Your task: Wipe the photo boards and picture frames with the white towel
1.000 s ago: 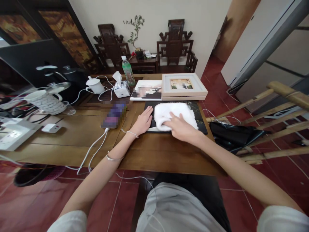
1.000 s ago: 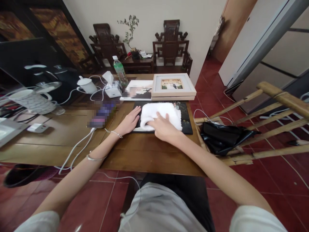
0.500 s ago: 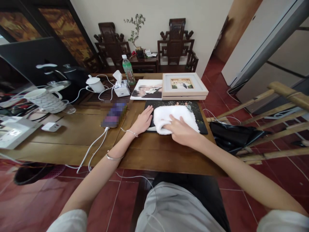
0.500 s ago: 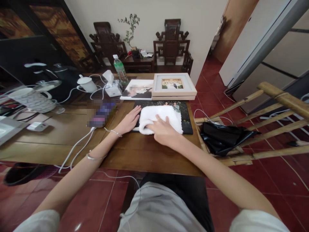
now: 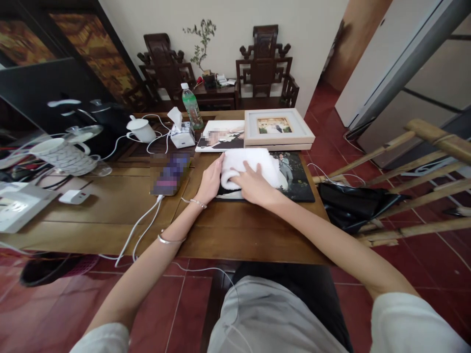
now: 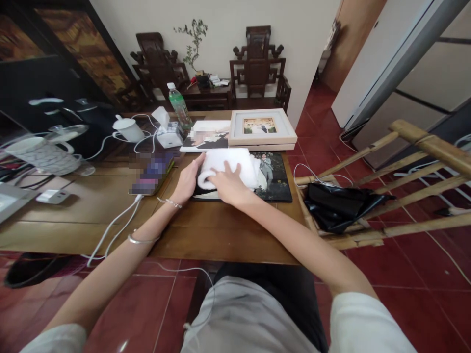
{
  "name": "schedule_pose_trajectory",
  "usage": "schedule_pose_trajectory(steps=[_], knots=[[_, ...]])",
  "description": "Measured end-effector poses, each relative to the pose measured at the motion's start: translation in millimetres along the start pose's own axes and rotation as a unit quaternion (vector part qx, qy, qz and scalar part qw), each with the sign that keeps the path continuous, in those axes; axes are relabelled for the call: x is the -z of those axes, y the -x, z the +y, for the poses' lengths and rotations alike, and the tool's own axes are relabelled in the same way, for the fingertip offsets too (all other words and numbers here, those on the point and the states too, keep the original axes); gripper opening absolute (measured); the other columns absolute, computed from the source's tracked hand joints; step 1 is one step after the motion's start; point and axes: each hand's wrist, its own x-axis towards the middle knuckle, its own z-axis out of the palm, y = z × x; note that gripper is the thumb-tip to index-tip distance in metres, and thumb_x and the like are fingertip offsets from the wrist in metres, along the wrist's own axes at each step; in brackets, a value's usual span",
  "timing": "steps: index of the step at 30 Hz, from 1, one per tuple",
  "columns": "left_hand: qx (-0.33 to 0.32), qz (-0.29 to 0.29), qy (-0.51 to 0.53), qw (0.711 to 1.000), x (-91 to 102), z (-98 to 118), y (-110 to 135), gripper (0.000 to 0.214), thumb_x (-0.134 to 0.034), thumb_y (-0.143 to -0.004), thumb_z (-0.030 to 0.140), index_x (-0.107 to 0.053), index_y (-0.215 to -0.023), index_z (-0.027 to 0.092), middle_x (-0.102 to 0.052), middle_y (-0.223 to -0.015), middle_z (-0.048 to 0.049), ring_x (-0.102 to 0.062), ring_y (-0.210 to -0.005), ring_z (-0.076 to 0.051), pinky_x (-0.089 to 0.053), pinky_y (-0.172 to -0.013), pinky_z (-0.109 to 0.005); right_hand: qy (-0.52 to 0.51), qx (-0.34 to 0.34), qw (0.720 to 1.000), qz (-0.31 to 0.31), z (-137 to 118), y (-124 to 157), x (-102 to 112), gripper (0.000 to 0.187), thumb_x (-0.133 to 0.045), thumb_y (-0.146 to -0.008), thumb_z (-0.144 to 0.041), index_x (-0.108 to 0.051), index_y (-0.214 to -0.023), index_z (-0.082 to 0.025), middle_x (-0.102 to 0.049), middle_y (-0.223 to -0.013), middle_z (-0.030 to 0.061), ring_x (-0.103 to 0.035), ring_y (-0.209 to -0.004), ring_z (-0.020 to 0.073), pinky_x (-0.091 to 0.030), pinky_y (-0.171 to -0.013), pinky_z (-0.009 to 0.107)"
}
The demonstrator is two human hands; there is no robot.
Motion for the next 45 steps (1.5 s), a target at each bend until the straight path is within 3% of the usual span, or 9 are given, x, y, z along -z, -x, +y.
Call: schedule_pose_trajectory(steps=[7, 14, 20, 23, 27, 32, 36, 42, 45], knots=[[-0.005, -0.007, -0.043, 0.999, -3.0, 5, 3, 0.068, -0.017, -0.103, 0.055, -0.055, -0.139, 0.012, -0.054, -0.146, -0.0113, -0.045, -0.14, -0.024, -0.029, -0.121, -0.042, -0.068, 0.134, 0.987, -0.049, -8, 62, -3, 0.078, -0.035, -0.069, 0.01, -0.056, -0.138, -0.021, -0.047, -0.152, 0.0054, -0.016, -0.149, 0.0396, -0.019, -0.111, 0.075], [-0.069, -0.074, -0.125, 0.987, -10.6, -9, 3, 0.06, -0.033, -0.101, 0.048, -0.051, -0.14, 0.006, -0.047, -0.15, -0.0174, -0.037, -0.145, -0.027, -0.027, -0.122, -0.045, -0.081, 0.034, 0.994, -0.064, 30, 89, 12, 0.078, -0.037, -0.066, 0.01, -0.059, -0.135, -0.02, -0.055, -0.145, 0.0107, -0.023, -0.149, 0.0333, -0.025, -0.114, 0.066], [-0.081, -0.099, -0.148, 0.981, -10.1, -17, 2, 0.048, -0.04, -0.098, 0.035, -0.057, -0.134, 0.009, -0.051, -0.148, -0.0164, -0.04, -0.143, -0.029, -0.03, -0.121, -0.05, -0.048, -0.043, 0.998, 0.002, 47, 44, 12, 0.07, -0.04, -0.073, 0.005, -0.059, -0.137, -0.019, -0.064, -0.129, 0.0182, -0.039, -0.14, 0.0382, -0.034, -0.105, 0.067], [-0.09, -0.106, -0.153, 0.978, -8.2, -13, 2, 0.043, -0.043, -0.096, 0.03, -0.058, -0.133, 0.013, -0.052, -0.147, -0.0133, -0.042, -0.142, -0.029, -0.033, -0.119, -0.05, -0.086, -0.054, 0.994, 0.032, 43, 7, 14, 0.068, -0.041, -0.075, 0.003, -0.06, -0.136, -0.021, -0.065, -0.128, 0.0171, -0.051, -0.129, 0.035, -0.04, -0.103, 0.056], [-0.098, -0.107, -0.157, 0.977, -6.1, -7, 2, 0.039, -0.043, -0.095, 0.026, -0.062, -0.126, 0.013, -0.06, -0.137, -0.0139, -0.056, -0.129, -0.029, -0.043, -0.113, -0.046, -0.157, 0.009, 0.986, 0.057, 35, -43, 24, 0.058, -0.044, -0.08, -0.002, -0.063, -0.131, -0.02, -0.064, -0.133, 0.0111, -0.059, -0.117, 0.0274, -0.043, -0.096, 0.036], [-0.093, -0.106, -0.166, 0.976, -5.6, -7, 2, 0.039, -0.043, -0.095, 0.027, -0.063, -0.124, 0.012, -0.063, -0.131, -0.0146, -0.059, -0.124, -0.029, -0.045, -0.11, -0.045, -0.147, 0.036, 0.988, 0.034, 31, -75, 35, 0.043, -0.048, -0.083, -0.007, -0.069, -0.119, -0.015, -0.067, -0.128, 0.012, -0.06, -0.111, 0.0261, -0.041, -0.089, 0.032], [-0.09, -0.104, -0.168, 0.976, -6.7, -12, 1, 0.043, -0.042, -0.095, 0.03, -0.06, -0.13, 0.01, -0.056, -0.142, -0.0153, -0.049, -0.136, -0.029, -0.037, -0.117, -0.045, -0.146, 0.021, 0.989, 0.025, 53, -54, 37, 0.041, -0.049, -0.082, -0.01, -0.071, -0.116, -0.017, -0.07, -0.123, 0.0108, -0.061, -0.106, 0.0254, -0.042, -0.086, 0.031], [-0.087, -0.101, -0.17, 0.976, -8.5, -18, 1, 0.047, -0.042, -0.096, 0.034, -0.059, -0.132, 0.008, -0.051, -0.147, -0.0174, -0.042, -0.142, -0.029, -0.033, -0.119, -0.049, -0.09, -0.083, 0.992, 0.042, 115, 17, 32, 0.058, -0.045, -0.073, -0.004, -0.068, -0.124, -0.018, -0.069, -0.125, 0.0106, -0.062, -0.109, 0.028, -0.044, -0.092, 0.035], [-0.087, -0.098, -0.168, 0.977, -8.1, -17, 1, 0.048, -0.042, -0.096, 0.036, -0.06, -0.132, 0.008, -0.051, -0.147, -0.0174, -0.043, -0.142, -0.029, -0.033, -0.119, -0.049, -0.061, -0.102, 0.991, 0.054, 128, 49, 24, 0.064, -0.043, -0.071, 0.0, -0.067, -0.127, -0.017, -0.069, -0.126, 0.011, -0.061, -0.117, 0.0294, -0.044, -0.099, 0.037]])
